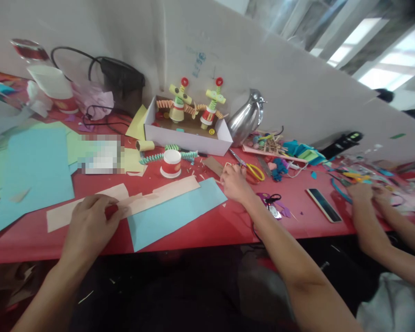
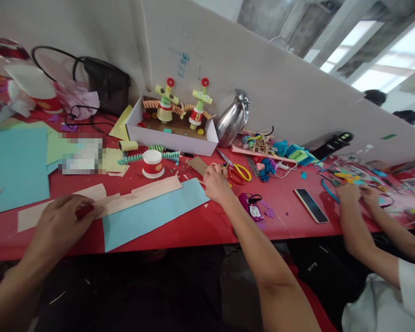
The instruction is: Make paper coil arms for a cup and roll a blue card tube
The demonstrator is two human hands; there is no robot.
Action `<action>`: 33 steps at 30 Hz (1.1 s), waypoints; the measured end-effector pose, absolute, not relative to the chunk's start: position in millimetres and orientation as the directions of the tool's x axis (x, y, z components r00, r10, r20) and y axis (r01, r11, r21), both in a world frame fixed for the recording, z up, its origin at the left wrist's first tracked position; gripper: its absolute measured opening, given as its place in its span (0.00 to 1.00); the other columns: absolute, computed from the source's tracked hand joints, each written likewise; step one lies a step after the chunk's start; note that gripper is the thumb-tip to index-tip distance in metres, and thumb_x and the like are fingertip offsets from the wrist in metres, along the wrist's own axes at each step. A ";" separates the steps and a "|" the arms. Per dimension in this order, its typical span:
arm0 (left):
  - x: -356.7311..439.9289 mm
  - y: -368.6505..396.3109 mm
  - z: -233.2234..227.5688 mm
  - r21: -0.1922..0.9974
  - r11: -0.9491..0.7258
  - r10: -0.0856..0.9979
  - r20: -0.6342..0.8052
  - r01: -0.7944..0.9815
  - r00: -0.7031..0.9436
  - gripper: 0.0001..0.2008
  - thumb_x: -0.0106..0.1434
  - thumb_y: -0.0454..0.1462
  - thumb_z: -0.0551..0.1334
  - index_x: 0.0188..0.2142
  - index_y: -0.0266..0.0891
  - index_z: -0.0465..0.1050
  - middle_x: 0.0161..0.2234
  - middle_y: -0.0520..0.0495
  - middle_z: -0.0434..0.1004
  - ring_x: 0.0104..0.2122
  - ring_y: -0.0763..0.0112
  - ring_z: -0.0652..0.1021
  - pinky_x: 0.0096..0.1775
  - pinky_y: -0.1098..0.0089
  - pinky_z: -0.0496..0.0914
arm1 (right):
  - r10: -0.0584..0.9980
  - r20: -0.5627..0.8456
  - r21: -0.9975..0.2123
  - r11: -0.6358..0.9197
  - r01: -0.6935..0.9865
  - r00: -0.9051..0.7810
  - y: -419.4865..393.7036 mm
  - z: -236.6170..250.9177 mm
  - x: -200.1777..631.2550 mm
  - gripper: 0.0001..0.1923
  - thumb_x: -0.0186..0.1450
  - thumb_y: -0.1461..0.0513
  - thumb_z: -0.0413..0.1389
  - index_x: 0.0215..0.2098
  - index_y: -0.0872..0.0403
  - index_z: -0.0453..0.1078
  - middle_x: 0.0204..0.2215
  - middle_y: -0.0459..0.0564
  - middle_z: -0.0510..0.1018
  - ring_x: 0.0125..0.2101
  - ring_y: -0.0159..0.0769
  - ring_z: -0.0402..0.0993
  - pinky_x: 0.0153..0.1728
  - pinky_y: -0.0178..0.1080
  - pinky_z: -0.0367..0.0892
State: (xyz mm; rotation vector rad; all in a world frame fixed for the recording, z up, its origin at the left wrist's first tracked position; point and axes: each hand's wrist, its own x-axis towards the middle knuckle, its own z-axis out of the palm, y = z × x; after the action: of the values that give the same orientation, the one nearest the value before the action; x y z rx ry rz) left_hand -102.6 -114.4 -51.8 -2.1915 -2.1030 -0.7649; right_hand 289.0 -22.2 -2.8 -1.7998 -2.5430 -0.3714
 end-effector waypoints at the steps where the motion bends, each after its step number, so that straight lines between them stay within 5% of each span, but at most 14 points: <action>1: -102.0 -115.0 -51.4 0.332 -0.092 0.936 0.350 0.939 -0.032 0.14 0.62 0.47 0.57 0.35 0.38 0.71 0.38 0.38 0.78 0.42 0.52 0.75 0.49 0.56 0.68 | 0.942 0.204 0.179 0.234 0.956 -0.268 -23.4 0.4 288.7 0.13 0.65 0.69 0.50 0.41 0.60 0.75 0.45 0.64 0.68 0.47 0.53 0.58 0.44 0.52 0.53; 5: -96.7 -121.6 -45.0 0.472 -0.024 0.940 0.310 0.881 -0.141 0.12 0.62 0.45 0.58 0.34 0.40 0.73 0.39 0.42 0.78 0.41 0.57 0.76 0.47 0.59 0.70 | 0.903 0.429 -0.038 0.052 0.998 -0.031 -29.6 11.2 283.6 0.18 0.66 0.63 0.53 0.53 0.58 0.68 0.50 0.65 0.69 0.51 0.58 0.59 0.47 0.55 0.56; 9: -87.4 -130.3 -30.3 0.744 0.125 0.916 0.167 0.656 -0.364 0.11 0.58 0.45 0.64 0.33 0.41 0.77 0.36 0.49 0.79 0.32 0.66 0.76 0.37 0.66 0.70 | 0.917 0.301 -0.366 0.365 0.856 -0.262 -35.7 15.7 262.8 0.20 0.66 0.56 0.57 0.55 0.52 0.68 0.52 0.57 0.74 0.54 0.52 0.65 0.55 0.53 0.58; 12: -80.8 -133.7 -15.8 0.829 0.145 0.903 0.112 0.540 -0.414 0.10 0.56 0.45 0.67 0.33 0.42 0.78 0.31 0.51 0.80 0.32 0.67 0.76 0.37 0.67 0.68 | 0.886 0.284 -0.579 0.464 0.670 -0.367 -37.6 19.8 243.9 0.29 0.64 0.51 0.58 0.61 0.50 0.62 0.57 0.55 0.71 0.56 0.48 0.66 0.55 0.49 0.62; 18: -71.1 -137.8 2.8 0.958 0.112 0.918 0.002 0.264 -0.397 0.12 0.54 0.44 0.69 0.35 0.40 0.79 0.32 0.50 0.79 0.34 0.69 0.76 0.39 0.68 0.69 | 0.966 0.137 -0.873 0.223 0.434 -0.221 -40.3 24.3 239.0 0.17 0.66 0.49 0.53 0.33 0.53 0.71 0.28 0.48 0.75 0.30 0.36 0.72 0.34 0.39 0.67; 22: -64.0 -140.2 -5.5 0.986 0.091 0.954 -0.046 0.138 -0.297 0.21 0.54 0.41 0.69 0.47 0.43 0.72 0.26 0.55 0.74 0.26 0.73 0.73 0.31 0.72 0.65 | 0.994 0.054 -0.899 0.091 0.429 -0.099 -54.9 10.0 250.6 0.12 0.60 0.53 0.59 0.35 0.53 0.69 0.24 0.44 0.73 0.25 0.32 0.68 0.30 0.37 0.63; 26: -57.9 -143.1 -21.3 0.931 0.135 0.961 -0.041 0.338 -0.272 0.21 0.55 0.41 0.67 0.48 0.43 0.67 0.26 0.55 0.75 0.25 0.72 0.73 0.30 0.71 0.65 | 0.997 0.074 -0.802 0.057 0.595 0.004 -72.2 -9.6 254.1 0.19 0.58 0.56 0.61 0.46 0.51 0.67 0.23 0.41 0.74 0.25 0.34 0.68 0.31 0.38 0.63; 33: -48.3 -157.3 -27.8 0.757 0.058 0.982 0.076 0.651 -0.175 0.12 0.58 0.40 0.62 0.42 0.43 0.68 0.27 0.54 0.74 0.25 0.70 0.73 0.31 0.69 0.66 | 0.986 0.166 -0.558 0.098 0.824 -0.005 -79.1 -29.4 249.1 0.12 0.61 0.57 0.59 0.42 0.50 0.74 0.30 0.48 0.77 0.31 0.39 0.72 0.35 0.39 0.62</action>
State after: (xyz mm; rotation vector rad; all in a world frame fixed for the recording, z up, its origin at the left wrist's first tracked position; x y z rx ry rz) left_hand -48.3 -157.3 -27.8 -2.2252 -2.5653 -1.2794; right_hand 249.1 -79.1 -29.4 -1.7673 -1.8701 0.4138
